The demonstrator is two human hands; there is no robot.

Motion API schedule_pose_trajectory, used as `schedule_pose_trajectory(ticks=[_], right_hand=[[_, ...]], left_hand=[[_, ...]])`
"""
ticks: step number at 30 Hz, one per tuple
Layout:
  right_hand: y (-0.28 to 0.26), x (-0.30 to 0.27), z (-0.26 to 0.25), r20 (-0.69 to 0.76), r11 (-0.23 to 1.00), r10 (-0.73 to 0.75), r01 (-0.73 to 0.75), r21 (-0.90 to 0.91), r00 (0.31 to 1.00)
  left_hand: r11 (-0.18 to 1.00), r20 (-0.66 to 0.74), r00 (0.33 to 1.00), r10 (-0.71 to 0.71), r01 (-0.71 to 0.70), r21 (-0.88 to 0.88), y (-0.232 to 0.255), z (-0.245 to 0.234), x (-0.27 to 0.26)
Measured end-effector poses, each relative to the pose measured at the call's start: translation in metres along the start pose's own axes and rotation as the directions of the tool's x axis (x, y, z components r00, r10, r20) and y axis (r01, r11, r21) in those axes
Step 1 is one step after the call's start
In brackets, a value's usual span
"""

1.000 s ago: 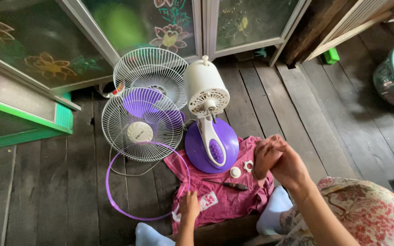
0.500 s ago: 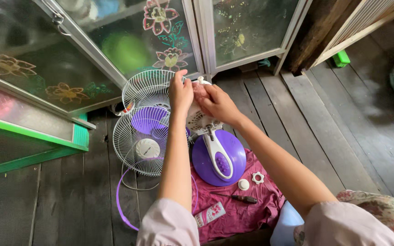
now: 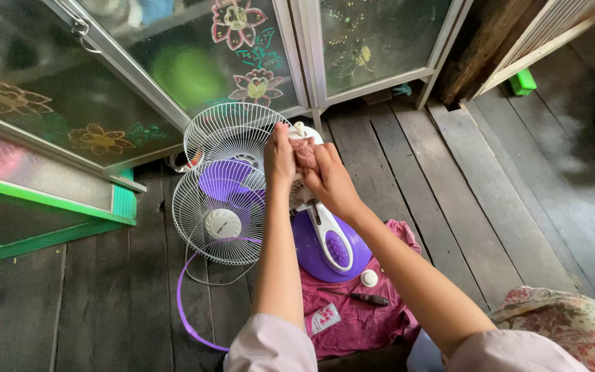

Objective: The person wipes the motor housing of a standing fan with a cloth, then attaches the front grille, installs the fan blades, and secures the rear grille. The person uses a screwdriver to tighten a screw on the rear grille.

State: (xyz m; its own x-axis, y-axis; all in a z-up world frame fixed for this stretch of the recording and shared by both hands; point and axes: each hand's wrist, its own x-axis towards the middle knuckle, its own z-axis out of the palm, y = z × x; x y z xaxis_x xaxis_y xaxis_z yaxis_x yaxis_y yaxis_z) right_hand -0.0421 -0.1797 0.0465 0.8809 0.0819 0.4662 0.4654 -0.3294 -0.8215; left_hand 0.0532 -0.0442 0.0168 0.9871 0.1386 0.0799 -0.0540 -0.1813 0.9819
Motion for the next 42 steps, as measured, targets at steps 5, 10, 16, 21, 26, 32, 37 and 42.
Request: schedule_pose_trajectory(ticks=[5,10,16,21,26,32,37,42], right_hand=[[0.000,-0.017,-0.001,-0.039,1.000,0.015,-0.015,-0.007,0.999],[0.001,-0.040,-0.006,-0.036,0.998,0.059,-0.059,-0.007,0.998],[0.003,-0.067,-0.004,-0.086,0.998,-0.051,0.048,-0.035,0.995],[0.017,-0.089,-0.004,-0.102,0.999,-0.027,0.031,0.034,0.994],[0.043,-0.108,-0.005,-0.173,0.984,0.142,-0.121,0.127,0.975],[0.081,-0.046,-0.017,-0.074,0.862,0.303,-0.240,0.447,0.950],[0.100,0.033,-0.002,0.017,0.863,0.017,-0.023,0.505,1.000],[0.126,0.055,0.017,0.208,0.561,0.138,-0.249,0.789,0.968]], left_hand=[[0.879,0.042,0.971,0.235,-0.231,0.418,0.002,0.007,-0.014],[0.750,0.043,0.899,0.436,-0.389,0.535,-0.005,0.014,-0.036],[0.790,0.010,0.897,0.441,-0.394,0.470,0.009,0.013,-0.073],[0.803,0.001,0.883,0.469,-0.426,0.416,0.019,0.011,-0.095],[0.754,-0.030,0.844,0.536,-0.463,0.465,0.022,0.009,-0.105],[0.705,-0.001,0.843,0.538,-0.450,0.548,0.026,0.015,-0.106],[0.687,0.019,0.833,0.552,-0.468,0.556,0.028,0.016,-0.105],[0.727,-0.004,0.852,0.524,-0.444,0.524,0.024,0.011,-0.106]])
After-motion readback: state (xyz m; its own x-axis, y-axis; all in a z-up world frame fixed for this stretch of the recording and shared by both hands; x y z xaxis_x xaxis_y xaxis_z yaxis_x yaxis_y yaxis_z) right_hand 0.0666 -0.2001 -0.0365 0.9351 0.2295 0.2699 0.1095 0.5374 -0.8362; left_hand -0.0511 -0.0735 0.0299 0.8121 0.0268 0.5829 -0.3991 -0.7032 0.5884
